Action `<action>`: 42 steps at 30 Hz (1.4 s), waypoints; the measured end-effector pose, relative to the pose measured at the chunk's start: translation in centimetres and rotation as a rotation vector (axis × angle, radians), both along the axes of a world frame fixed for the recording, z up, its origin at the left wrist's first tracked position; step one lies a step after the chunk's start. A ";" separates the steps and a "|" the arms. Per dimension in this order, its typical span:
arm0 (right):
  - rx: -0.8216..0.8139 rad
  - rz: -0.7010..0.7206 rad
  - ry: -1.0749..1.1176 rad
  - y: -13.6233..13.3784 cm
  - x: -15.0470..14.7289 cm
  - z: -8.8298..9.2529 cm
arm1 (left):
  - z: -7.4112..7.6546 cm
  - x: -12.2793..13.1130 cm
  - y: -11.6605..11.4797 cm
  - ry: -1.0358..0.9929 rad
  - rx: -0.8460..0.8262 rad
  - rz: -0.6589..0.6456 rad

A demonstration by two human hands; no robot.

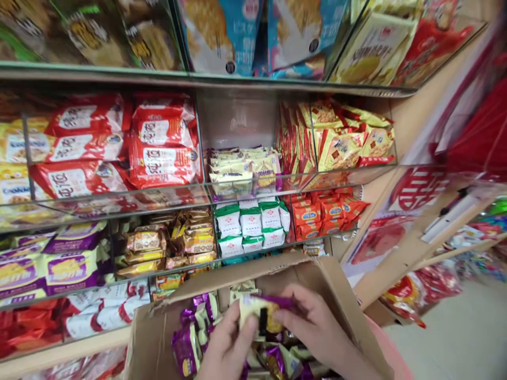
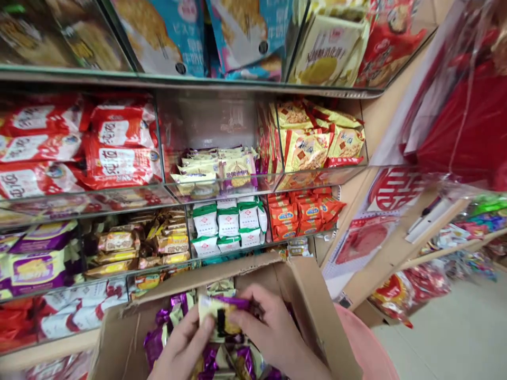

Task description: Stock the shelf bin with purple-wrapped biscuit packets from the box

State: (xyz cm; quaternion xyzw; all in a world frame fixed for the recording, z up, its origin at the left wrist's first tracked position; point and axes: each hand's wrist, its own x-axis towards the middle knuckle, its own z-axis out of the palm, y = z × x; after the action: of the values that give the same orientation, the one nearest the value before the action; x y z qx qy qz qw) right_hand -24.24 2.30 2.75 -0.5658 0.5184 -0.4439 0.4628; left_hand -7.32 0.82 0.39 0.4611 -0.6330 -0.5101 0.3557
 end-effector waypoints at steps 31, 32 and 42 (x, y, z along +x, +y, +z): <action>-0.798 -0.479 0.963 -10.1 -4.4 19.3 | 21.7 -0.3 -10.8 -0.955 -1.250 -0.080; -0.719 -0.445 1.045 -11.1 -4.1 19.6 | 22.2 -0.8 -11.4 -1.058 -1.157 -0.124; -0.277 -0.238 1.294 -14.7 -2.5 21.8 | 24.9 -4.2 -13.4 -1.544 -0.743 -0.230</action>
State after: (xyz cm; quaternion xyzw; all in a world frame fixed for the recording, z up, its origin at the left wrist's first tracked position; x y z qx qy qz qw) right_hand -26.73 -12.42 24.51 -0.7109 0.6884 -0.1255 -0.0702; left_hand -11.54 -12.62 25.31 0.4656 -0.8658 0.1533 -0.1000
